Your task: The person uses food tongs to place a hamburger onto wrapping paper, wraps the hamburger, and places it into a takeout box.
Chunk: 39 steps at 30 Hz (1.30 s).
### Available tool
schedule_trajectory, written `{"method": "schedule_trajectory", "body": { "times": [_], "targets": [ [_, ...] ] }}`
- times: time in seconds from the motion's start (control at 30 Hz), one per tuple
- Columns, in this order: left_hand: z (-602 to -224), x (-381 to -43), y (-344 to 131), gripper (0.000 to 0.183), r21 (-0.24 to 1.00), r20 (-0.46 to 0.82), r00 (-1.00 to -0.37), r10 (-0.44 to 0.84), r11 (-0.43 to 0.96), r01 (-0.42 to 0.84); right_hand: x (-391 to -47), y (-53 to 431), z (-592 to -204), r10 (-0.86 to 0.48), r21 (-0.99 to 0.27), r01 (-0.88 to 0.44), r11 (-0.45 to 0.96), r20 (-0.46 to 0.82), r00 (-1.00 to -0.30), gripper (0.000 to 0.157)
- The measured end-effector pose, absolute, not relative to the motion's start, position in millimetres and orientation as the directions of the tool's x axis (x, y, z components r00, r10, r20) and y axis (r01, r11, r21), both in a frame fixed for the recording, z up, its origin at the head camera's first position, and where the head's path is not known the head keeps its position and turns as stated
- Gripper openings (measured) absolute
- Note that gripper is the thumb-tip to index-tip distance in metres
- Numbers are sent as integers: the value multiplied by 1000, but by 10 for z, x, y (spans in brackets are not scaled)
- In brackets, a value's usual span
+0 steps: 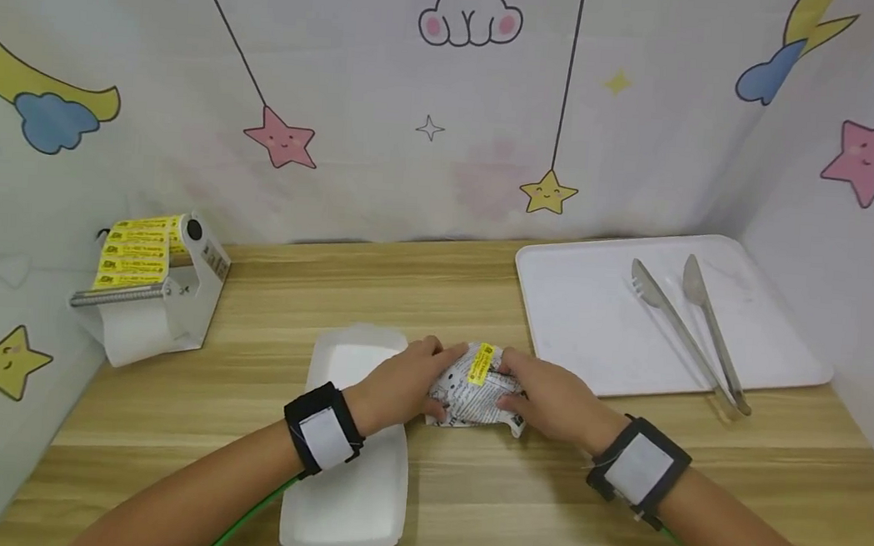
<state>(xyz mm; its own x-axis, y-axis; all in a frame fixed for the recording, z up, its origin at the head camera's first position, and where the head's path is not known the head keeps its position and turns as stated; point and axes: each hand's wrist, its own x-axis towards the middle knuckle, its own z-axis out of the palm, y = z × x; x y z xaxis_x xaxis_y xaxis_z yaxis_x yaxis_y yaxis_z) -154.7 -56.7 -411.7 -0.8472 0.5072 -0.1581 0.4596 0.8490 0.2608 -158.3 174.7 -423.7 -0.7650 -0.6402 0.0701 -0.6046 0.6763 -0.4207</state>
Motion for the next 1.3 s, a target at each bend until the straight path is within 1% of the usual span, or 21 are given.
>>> {"method": "schedule_trajectory", "body": {
  "times": [0.1,0.17,0.23,0.33,0.43,0.53,0.7,0.8,0.93,1.13,1.3],
  "targets": [
    [-4115,-1553,-563,95,266,-157,-861,484,860,435,-1582,1745,-4242,-621,-334,-627,704,139,-772,31],
    [-4115,-1557,-564,89,284,-151,-873,463,867,410,-1585,1737,-4233,-621,-278,-644,713,175,-764,30],
    [-4120,-1559,-572,82,299,-146,-881,450,869,394,-1584,1733,-4220,-628,-249,-651,718,175,-759,32],
    [-4121,-1554,-587,70,310,-127,-879,460,860,406,-1582,1741,-4209,-645,-278,-649,708,119,-755,36],
    [-4113,-1549,-606,65,280,-92,-874,478,854,438,-1569,1791,-4211,-679,-322,-660,678,68,-731,42],
    [-4100,-1541,-616,62,270,-81,-874,479,855,443,-1555,1848,-4209,-707,-341,-676,653,45,-706,50],
    [-4098,-1526,-621,62,345,-110,-865,489,835,429,-1561,1881,-4191,-695,-400,-644,652,21,-718,57],
    [-4107,-1524,-621,62,385,-116,-861,495,822,420,-1583,1854,-4206,-680,-462,-613,641,31,-733,52],
    [-4125,-1518,-611,65,431,-111,-867,486,809,399,-1601,1793,-4276,-645,-508,-578,639,56,-762,43],
    [-4147,-1499,-588,68,510,-101,-877,470,781,360,-1593,1729,-4348,-573,-535,-519,667,78,-816,31],
    [-4097,-1481,-600,68,571,-91,-900,426,763,303,-1604,1695,-4274,-532,-532,-502,682,110,-839,28]
  ]
}}
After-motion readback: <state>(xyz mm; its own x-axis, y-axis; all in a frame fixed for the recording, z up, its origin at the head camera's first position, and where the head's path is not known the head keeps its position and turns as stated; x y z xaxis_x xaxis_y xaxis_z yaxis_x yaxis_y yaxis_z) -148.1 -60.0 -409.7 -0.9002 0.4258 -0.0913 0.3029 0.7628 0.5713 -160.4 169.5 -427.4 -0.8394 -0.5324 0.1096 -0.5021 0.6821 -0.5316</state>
